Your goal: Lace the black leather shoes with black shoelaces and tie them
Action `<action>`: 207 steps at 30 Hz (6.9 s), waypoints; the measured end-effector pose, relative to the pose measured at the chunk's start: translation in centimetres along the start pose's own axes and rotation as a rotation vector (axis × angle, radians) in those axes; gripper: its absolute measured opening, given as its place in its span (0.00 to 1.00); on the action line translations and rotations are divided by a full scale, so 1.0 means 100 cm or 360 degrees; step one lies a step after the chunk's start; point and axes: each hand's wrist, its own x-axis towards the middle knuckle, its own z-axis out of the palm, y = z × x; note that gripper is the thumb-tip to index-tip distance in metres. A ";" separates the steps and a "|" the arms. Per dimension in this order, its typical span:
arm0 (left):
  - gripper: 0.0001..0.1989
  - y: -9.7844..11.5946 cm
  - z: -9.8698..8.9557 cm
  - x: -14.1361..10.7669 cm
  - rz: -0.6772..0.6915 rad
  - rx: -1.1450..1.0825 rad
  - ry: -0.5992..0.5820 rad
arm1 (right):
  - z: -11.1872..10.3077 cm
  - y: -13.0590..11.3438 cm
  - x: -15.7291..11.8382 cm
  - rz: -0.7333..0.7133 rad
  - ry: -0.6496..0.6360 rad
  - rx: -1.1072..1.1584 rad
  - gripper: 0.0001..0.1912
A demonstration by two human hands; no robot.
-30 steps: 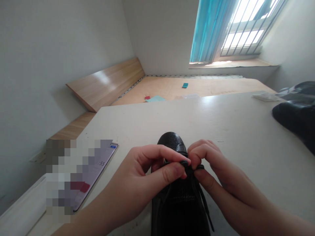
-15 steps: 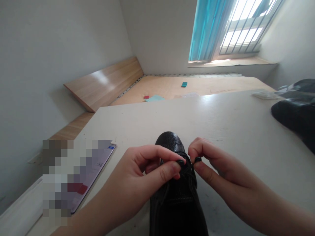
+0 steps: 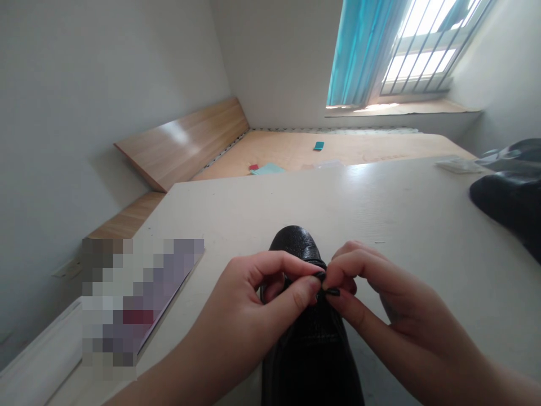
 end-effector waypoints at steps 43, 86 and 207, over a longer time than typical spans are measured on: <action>0.11 0.000 0.003 -0.005 0.0351 0.0047 0.0019 | -0.002 0.000 0.001 0.0056 0.0058 0.0053 0.09; 0.11 0.005 0.001 -0.006 0.0385 0.0154 -0.0078 | 0.000 0.000 -0.001 -0.0061 -0.0025 -0.0082 0.11; 0.12 0.000 0.000 -0.006 0.1321 0.0674 0.0331 | 0.002 0.001 0.005 0.0056 -0.0091 0.0119 0.08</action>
